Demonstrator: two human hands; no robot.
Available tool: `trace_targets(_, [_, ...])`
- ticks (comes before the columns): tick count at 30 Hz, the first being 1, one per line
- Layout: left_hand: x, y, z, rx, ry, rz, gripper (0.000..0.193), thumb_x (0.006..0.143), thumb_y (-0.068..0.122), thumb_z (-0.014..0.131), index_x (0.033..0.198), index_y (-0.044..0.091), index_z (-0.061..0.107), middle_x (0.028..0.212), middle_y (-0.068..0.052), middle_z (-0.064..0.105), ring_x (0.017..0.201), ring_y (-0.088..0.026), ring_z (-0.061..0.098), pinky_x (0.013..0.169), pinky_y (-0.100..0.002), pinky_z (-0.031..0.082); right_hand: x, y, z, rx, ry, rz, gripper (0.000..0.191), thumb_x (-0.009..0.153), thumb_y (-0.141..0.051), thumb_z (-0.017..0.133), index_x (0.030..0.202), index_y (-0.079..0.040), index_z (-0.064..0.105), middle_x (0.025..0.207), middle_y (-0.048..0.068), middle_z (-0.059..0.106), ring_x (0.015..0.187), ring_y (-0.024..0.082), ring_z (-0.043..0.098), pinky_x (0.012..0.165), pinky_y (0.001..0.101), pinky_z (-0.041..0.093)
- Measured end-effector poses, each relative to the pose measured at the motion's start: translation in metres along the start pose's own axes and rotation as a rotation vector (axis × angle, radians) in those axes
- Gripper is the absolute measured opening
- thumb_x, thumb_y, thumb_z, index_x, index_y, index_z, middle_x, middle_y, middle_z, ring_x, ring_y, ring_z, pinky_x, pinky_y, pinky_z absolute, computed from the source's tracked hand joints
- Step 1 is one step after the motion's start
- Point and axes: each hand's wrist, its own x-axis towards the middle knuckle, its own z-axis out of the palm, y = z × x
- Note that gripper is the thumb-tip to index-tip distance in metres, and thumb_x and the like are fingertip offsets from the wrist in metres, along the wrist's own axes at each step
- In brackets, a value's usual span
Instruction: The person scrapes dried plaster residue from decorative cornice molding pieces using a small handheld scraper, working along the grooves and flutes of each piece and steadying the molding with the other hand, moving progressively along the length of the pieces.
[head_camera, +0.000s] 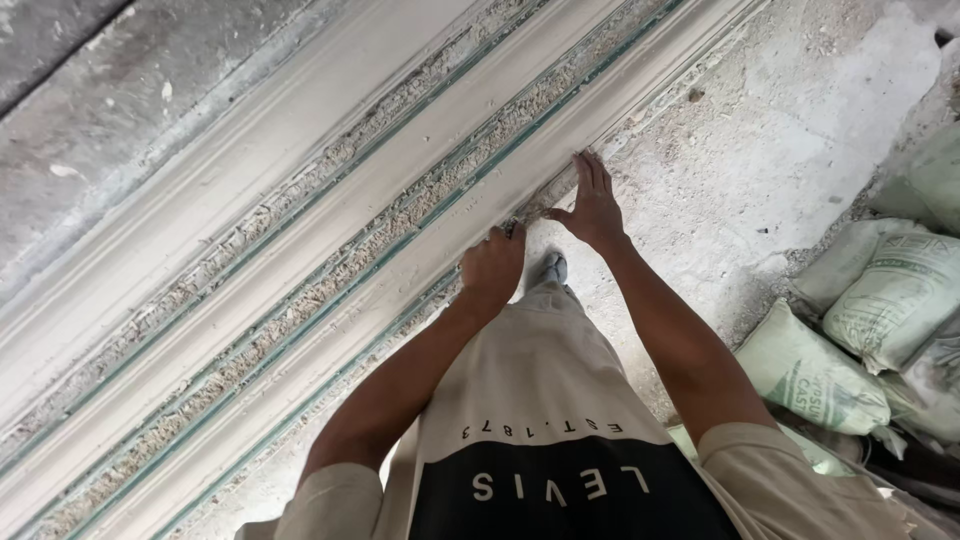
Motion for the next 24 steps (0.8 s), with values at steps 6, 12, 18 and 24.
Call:
trace_targets(6, [0.018,0.015,0.002,-0.009,-0.034,-0.004,0.027,0.096,0.016,0.056,0.121,0.014,0.064,0.095,-0.017,0.07,0.075,-0.034,0.076,0.057,-0.048,0.062,-0.001,0.001,-0.004,0.017,-0.004,-0.039,0.116,0.078,-0.045,0.09,0.163,-0.004,0.023,0.168,0.021,0.024,0.156,0.042,0.02,0.124,0.051,0.03])
trace_targets(12, [0.021,0.025,0.003,0.004,-0.023,-0.034,0.023,0.1,0.018,0.054,0.121,0.015,0.064,0.097,-0.017,0.07,0.076,-0.034,0.076,0.058,-0.047,0.062,-0.005,0.005,-0.008,0.008,0.007,-0.098,0.097,0.089,-0.03,0.083,0.163,-0.004,0.025,0.167,0.023,0.025,0.155,0.043,0.023,0.124,0.0493,0.03])
trace_targets(18, [0.015,0.038,0.006,-0.016,0.016,-0.095,0.03,0.1,0.018,0.054,0.128,0.012,0.062,0.095,-0.017,0.069,0.068,-0.033,0.075,0.051,-0.047,0.061,-0.02,0.025,-0.013,0.174,0.132,0.043,0.062,0.096,-0.017,0.072,0.151,-0.004,0.046,0.161,0.025,0.035,0.148,0.044,0.036,0.12,0.0481,0.038])
trace_targets(24, [0.012,0.046,0.009,0.049,0.034,-0.12,0.032,0.099,0.017,0.055,0.13,0.014,0.06,0.101,-0.02,0.068,0.066,-0.033,0.075,0.048,-0.048,0.06,-0.013,0.06,-0.014,0.211,0.22,0.039,0.048,0.099,-0.012,0.069,0.144,-0.004,0.054,0.152,0.025,0.045,0.144,0.043,0.043,0.118,0.0493,0.042])
